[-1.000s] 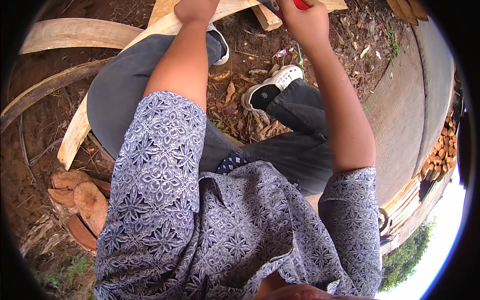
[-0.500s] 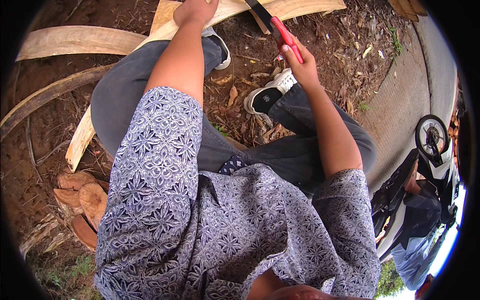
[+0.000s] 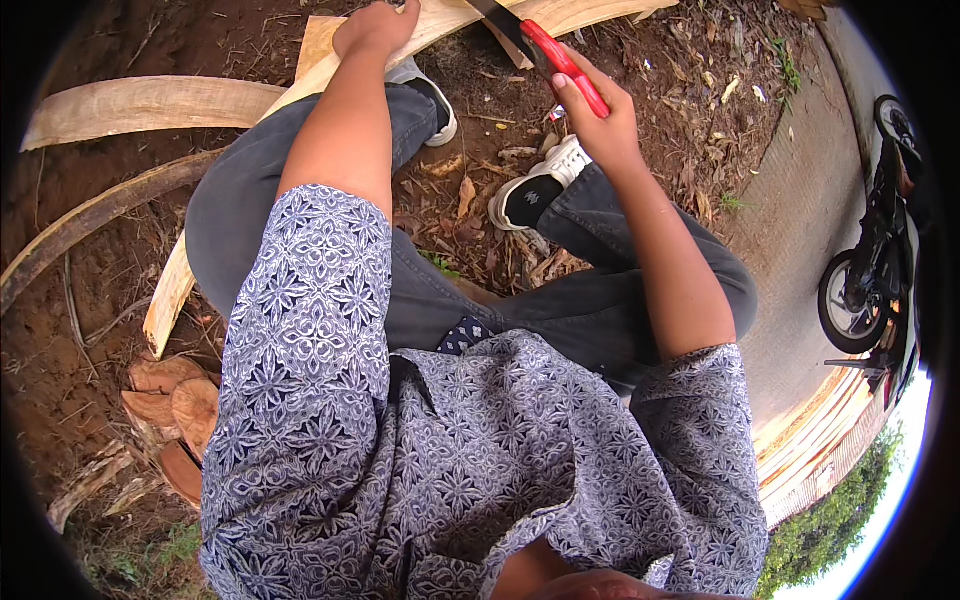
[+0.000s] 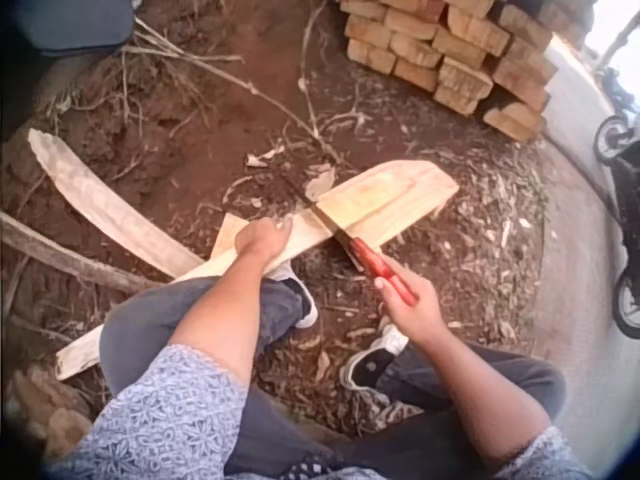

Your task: The person sits on the ground and uses a red hand saw to cut a piece of light-colored wood. They hold the wood with their left hand and saw with their right, then inspect the cut piece and place it on a pile of other wood pieces.

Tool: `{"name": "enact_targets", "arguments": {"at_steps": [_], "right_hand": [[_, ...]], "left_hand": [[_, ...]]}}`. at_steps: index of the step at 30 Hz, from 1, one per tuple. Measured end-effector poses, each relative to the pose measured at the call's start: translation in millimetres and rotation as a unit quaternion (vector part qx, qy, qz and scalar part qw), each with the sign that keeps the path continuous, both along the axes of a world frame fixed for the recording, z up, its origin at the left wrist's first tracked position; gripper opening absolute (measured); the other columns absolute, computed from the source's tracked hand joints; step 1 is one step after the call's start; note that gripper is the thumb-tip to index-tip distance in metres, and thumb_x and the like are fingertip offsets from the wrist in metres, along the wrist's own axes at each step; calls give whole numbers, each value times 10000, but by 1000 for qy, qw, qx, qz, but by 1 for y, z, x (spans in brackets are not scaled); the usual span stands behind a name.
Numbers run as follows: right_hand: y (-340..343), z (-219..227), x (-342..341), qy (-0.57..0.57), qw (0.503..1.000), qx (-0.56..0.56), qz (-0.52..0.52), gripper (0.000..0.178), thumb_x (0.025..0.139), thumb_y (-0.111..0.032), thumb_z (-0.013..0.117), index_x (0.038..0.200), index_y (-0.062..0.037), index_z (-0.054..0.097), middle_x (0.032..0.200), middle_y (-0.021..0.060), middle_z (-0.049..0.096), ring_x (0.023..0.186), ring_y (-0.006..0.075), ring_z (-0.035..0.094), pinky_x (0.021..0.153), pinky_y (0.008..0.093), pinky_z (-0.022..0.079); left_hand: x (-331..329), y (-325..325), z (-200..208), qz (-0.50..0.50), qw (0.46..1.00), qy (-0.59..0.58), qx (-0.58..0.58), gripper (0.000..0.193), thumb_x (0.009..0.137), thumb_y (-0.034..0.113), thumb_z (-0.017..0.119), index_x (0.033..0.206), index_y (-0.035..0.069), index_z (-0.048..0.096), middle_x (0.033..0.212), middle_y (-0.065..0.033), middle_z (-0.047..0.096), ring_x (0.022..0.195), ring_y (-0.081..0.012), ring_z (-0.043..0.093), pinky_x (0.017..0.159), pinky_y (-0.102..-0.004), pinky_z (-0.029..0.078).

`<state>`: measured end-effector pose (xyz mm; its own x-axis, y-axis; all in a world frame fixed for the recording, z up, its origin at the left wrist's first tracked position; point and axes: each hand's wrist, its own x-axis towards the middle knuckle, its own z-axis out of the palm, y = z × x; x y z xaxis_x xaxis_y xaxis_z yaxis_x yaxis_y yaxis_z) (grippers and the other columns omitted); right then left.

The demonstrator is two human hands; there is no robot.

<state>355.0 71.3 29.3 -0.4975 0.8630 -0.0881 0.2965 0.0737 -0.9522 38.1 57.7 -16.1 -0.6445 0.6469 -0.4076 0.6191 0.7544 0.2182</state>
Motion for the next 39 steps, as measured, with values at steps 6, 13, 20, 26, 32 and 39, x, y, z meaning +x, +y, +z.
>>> {"name": "enact_targets", "arguments": {"at_steps": [6, 13, 20, 26, 32, 39], "right_hand": [[-5, 40, 0, -9, 1000, 1, -10, 430, 988, -243, 720, 1370, -56, 661, 899, 6, 704, 772, 41, 594, 705, 236, 497], [-18, 82, 5, -13, 1000, 3, -14, 436, 991, -255, 712, 1354, -22, 656, 912, 37, 723, 785, 59, 616, 716, 251, 510], [-14, 119, -1, -15, 996, -89, 2, 421, 1007, -214, 681, 1372, -8, 637, 762, 9, 664, 675, 70, 640, 586, 249, 500], [-18, 139, 11, -49, 997, -57, -2, 451, 1004, -220, 694, 1388, 5, 624, 830, 0, 680, 686, 39, 586, 620, 219, 471], [-32, 152, 39, -66, 998, -23, -8, 445, 1003, -230, 699, 1375, 6, 638, 949, 41, 727, 790, 52, 615, 716, 225, 493], [18, 86, -25, -5, 1000, 26, -7, 387, 991, -264, 719, 1300, -31, 705, 922, 35, 740, 821, 60, 648, 709, 241, 521]], "left_hand": [[-51, 11, -60, -43, 998, -43, 1, 796, 969, 712, 384, 1293, 58, 703, 1322, -246, 653, 1261, -372, 618, 1057, -469, 467], [-60, 11, -75, -50, 989, -135, 16, 948, 942, 755, 383, 1431, -33, 575, 1527, -291, 487, 1462, -407, 439, 1194, -471, 342], [-43, 7, -54, -52, 984, -168, -32, 929, 945, 734, 391, 1478, -13, 529, 1557, -280, 450, 1472, -392, 431, 1210, -465, 329], [-58, 8, -68, -48, 979, -196, -16, 936, 955, 725, 429, 1448, -62, 543, 1519, -307, 490, 1448, -409, 456, 1191, -441, 339], [-51, 7, -59, -45, 979, -199, -21, 924, 960, 704, 398, 1482, -52, 502, 1570, -285, 432, 1479, -399, 417, 1214, -462, 323], [-61, 10, -71, -19, 970, -242, -13, 835, 990, 622, 392, 1507, -28, 482, 1579, -271, 429, 1483, -395, 413, 1215, -455, 319]]}}
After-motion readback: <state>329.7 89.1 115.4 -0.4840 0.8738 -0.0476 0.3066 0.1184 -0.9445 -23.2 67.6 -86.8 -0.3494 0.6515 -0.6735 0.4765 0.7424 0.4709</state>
